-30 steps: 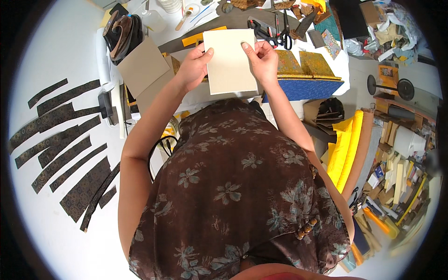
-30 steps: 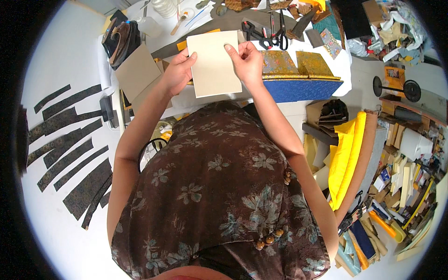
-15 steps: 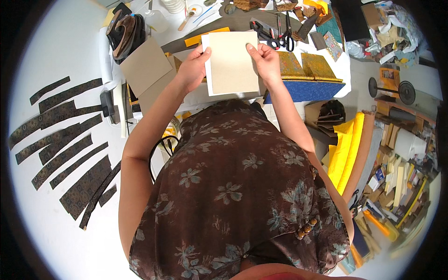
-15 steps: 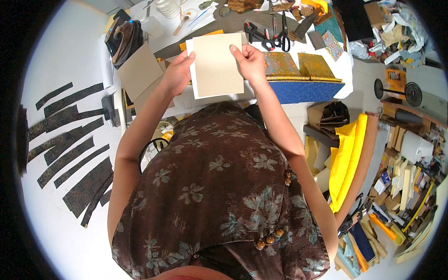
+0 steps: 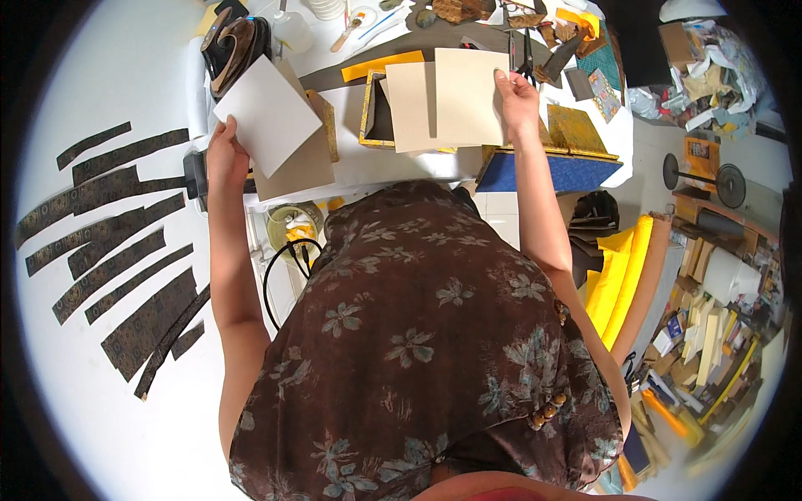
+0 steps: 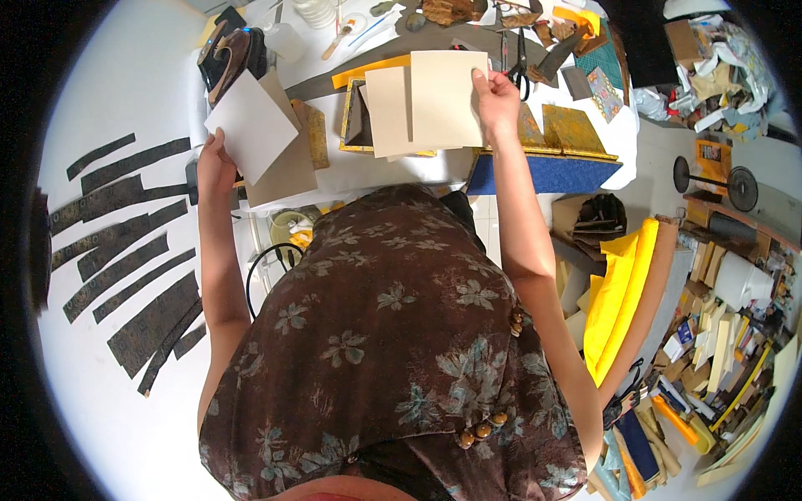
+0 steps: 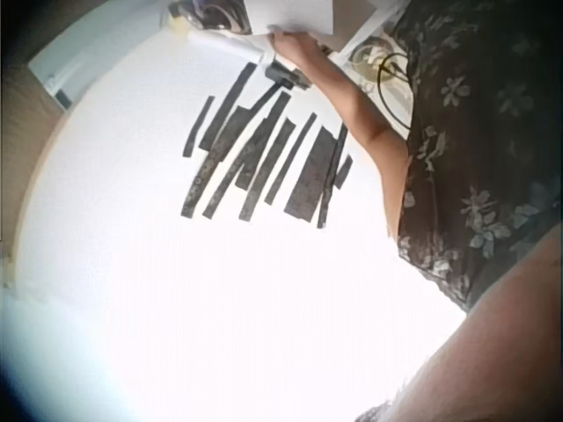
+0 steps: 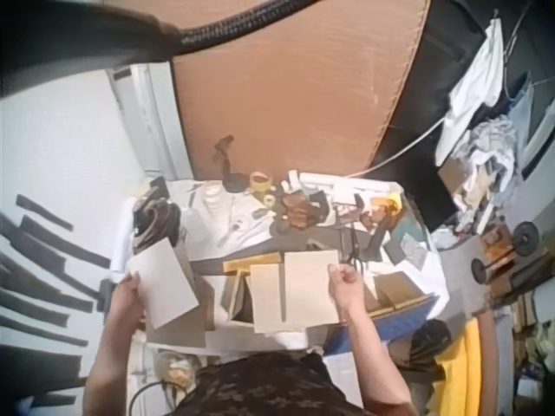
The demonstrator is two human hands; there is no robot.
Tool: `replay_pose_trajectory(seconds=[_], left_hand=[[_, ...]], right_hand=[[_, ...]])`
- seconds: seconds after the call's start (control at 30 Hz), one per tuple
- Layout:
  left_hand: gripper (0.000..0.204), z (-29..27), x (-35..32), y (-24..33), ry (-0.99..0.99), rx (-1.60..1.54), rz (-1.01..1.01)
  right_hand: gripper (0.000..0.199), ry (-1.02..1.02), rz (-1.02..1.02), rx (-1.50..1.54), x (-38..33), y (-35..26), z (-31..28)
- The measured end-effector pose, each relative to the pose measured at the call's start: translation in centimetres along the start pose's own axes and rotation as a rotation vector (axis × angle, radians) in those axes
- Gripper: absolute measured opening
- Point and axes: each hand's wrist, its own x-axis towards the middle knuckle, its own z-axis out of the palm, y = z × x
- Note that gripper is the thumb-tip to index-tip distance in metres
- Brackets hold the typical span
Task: The person assembles small cardboard boxes by folding and inserting flaps, then places them on the table. She retrieves a larger cardboard sheet, cuts it with scissors, and trims it to size. The workspace contains various craft materials and tools.
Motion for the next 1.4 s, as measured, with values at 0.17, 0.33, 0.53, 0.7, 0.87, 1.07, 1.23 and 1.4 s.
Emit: replay_pose_trajectory(seconds=[0.17,0.33,0.53,0.7,0.87,1.07,1.23,1.4], left_hand=[[0.028,-1.2,-2.1,-0.2,0.096,0.035,-0.093],[0.028,-5.6,-2.7,-0.9,0.086,-0.044,-0.063],[0.035,-8.4,-2.7,-0.6,0.142,-0.136,-0.027],[0.038,-5.1,-2.8,-1.3,0.081,0.092,-0.041],[0.029,-3.6,-2.1,-2.7,0.019,0.283,0.105],[0.022,-3.7,-1.6,-2.9,0.201,0.624,0.262],[0.024,-3.9,-0.9,-3.4,0.230,0.709,0.202],[0.031,-3.6,0.0,-2.9,0.241,0.490,0.072]], right_hand=[[0.049,0.074,-0.264,-0.633,0.8,3.4,0.8],[0.054,-0.105,-0.003,-0.399,0.4,4.8,1.0],[0.047,-0.057,0.019,-0.275,-1.1,4.2,1.2],[0.037,0.172,-0.370,-0.698,-3.2,1.5,2.6],[0.021,-0.090,-0.708,-0.640,-7.4,-3.0,8.4],[0.033,-0.703,-0.446,-0.418,-11.3,-0.5,17.0],[0.052,-0.721,-0.154,-0.504,-10.1,3.0,21.8],[0.047,-0.766,-0.133,-0.406,-8.9,3.7,23.4]])
